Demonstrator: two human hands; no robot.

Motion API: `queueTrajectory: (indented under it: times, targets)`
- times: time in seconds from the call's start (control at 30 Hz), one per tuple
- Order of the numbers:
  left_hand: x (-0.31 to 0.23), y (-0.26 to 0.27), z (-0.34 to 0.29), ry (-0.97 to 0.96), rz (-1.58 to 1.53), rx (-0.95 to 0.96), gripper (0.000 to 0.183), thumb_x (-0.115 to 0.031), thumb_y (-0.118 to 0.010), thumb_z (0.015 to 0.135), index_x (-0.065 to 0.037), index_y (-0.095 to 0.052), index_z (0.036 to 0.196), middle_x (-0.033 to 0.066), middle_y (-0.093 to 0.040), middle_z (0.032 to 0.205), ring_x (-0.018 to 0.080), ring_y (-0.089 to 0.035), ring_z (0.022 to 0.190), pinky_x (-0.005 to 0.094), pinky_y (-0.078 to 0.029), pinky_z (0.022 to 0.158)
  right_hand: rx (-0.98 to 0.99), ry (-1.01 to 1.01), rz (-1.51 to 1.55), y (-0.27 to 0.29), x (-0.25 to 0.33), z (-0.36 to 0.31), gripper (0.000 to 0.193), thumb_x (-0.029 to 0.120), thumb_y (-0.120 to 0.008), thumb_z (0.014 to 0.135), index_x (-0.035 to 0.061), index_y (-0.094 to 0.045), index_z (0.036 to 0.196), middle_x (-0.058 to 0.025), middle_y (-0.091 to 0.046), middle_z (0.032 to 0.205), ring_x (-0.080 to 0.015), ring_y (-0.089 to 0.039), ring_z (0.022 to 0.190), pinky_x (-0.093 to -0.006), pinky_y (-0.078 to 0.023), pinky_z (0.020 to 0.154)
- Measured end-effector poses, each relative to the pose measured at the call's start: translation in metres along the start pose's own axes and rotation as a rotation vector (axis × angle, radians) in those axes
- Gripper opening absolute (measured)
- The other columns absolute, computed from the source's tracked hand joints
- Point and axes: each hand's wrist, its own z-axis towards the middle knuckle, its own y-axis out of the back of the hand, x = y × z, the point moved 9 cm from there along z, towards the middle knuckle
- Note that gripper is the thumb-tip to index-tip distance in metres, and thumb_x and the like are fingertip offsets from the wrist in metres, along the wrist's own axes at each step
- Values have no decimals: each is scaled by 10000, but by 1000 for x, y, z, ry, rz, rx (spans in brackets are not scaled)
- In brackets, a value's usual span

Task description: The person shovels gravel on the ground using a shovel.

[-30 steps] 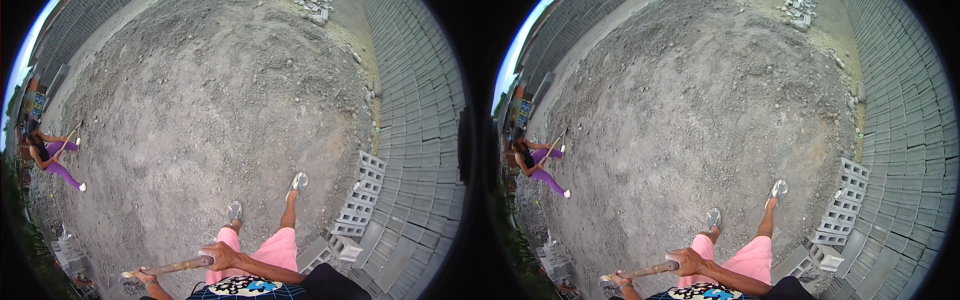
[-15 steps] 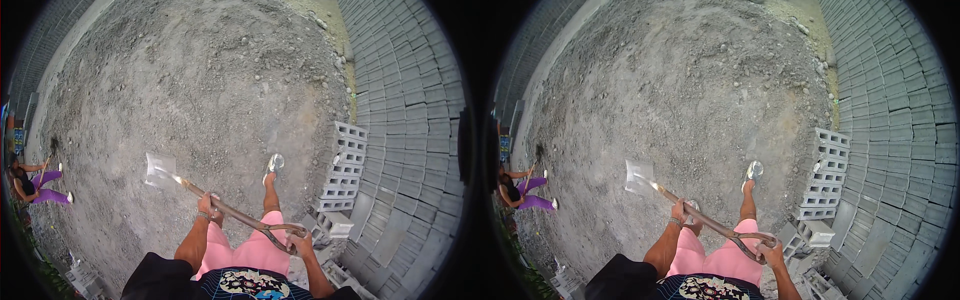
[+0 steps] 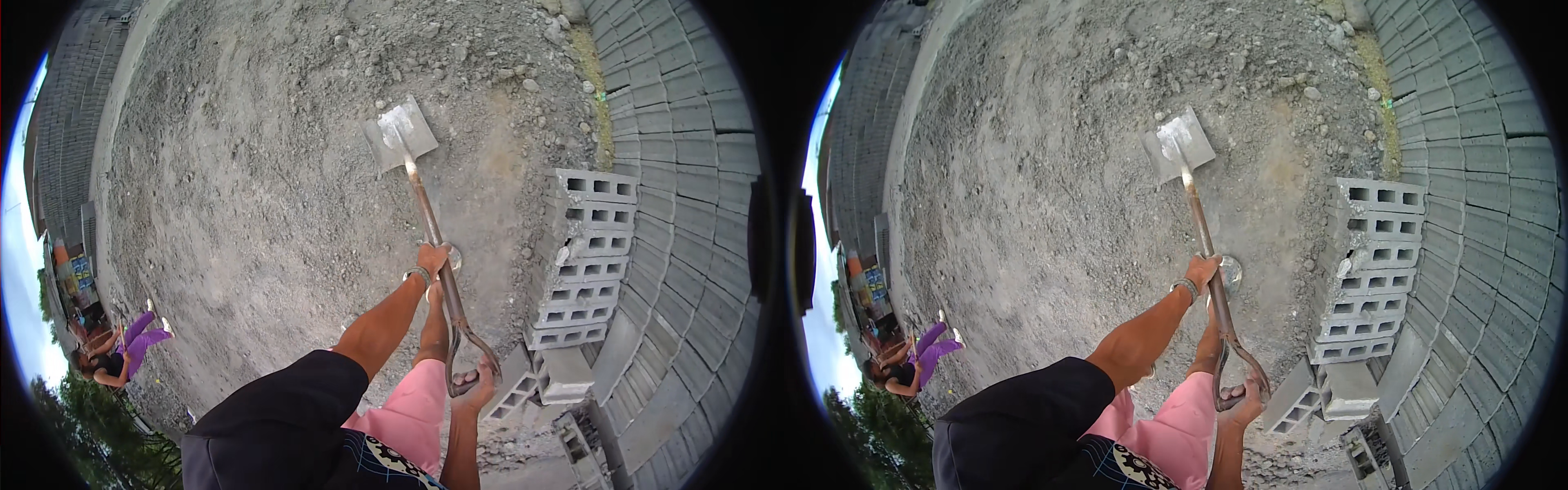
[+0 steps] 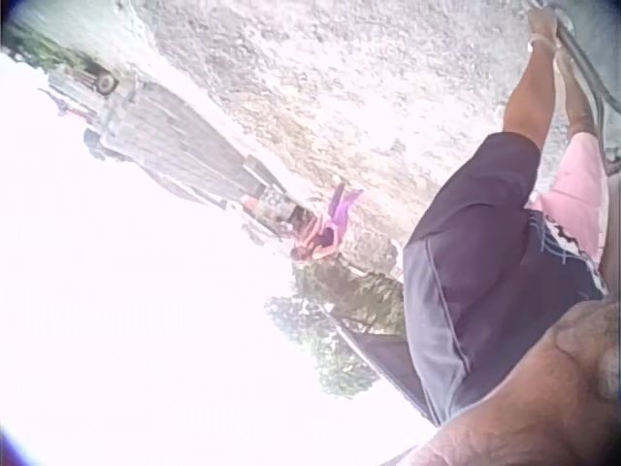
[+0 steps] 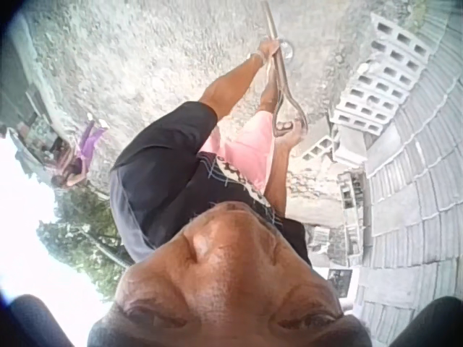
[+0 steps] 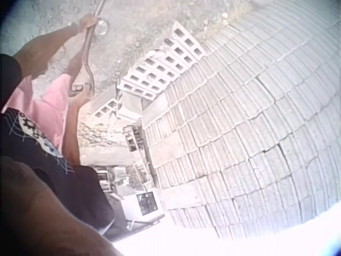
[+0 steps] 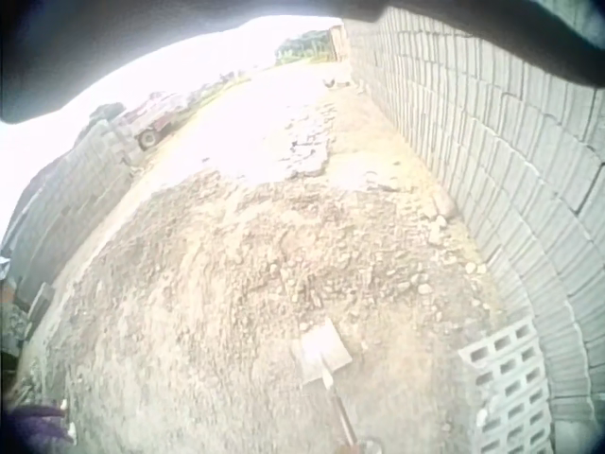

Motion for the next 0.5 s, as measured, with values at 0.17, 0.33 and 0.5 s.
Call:
queueTrajectory:
  times: [0.17, 0.33, 0.5]
  targets:
    - [-56, -25, -46, 24, -404, 92, 143, -152, -600, 871, -44, -532, 807, 69, -558, 633, 190, -551, 468, 352, -501, 419, -6, -174, 197, -72, -4, 24, 187, 114, -584, 826, 106, -583, 1013, 5, -431, 552, -134, -413, 426, -308, -420, 422]
    - [-67, -10, -76, 113, -378, 40, 120, -136, -595, 872, -32, -550, 835, 72, -563, 636, 192, -551, 480, 351, -481, 411, 81, -140, 237, -94, 4, 2, 213, 101, -601, 803, 65, -555, 1007, -17, -421, 540, -175, -430, 417, -336, -407, 402]
    - [-91, -9, -88, 154, -245, 7, 91, -94, -595, 858, -12, -567, 828, 82, -567, 636, 194, -557, 482, 347, -480, 413, 165, -179, 304, -146, 37, -23, 207, 101, -596, 772, 89, -561, 976, -18, -431, 554, -195, -439, 422, -353, -429, 429]
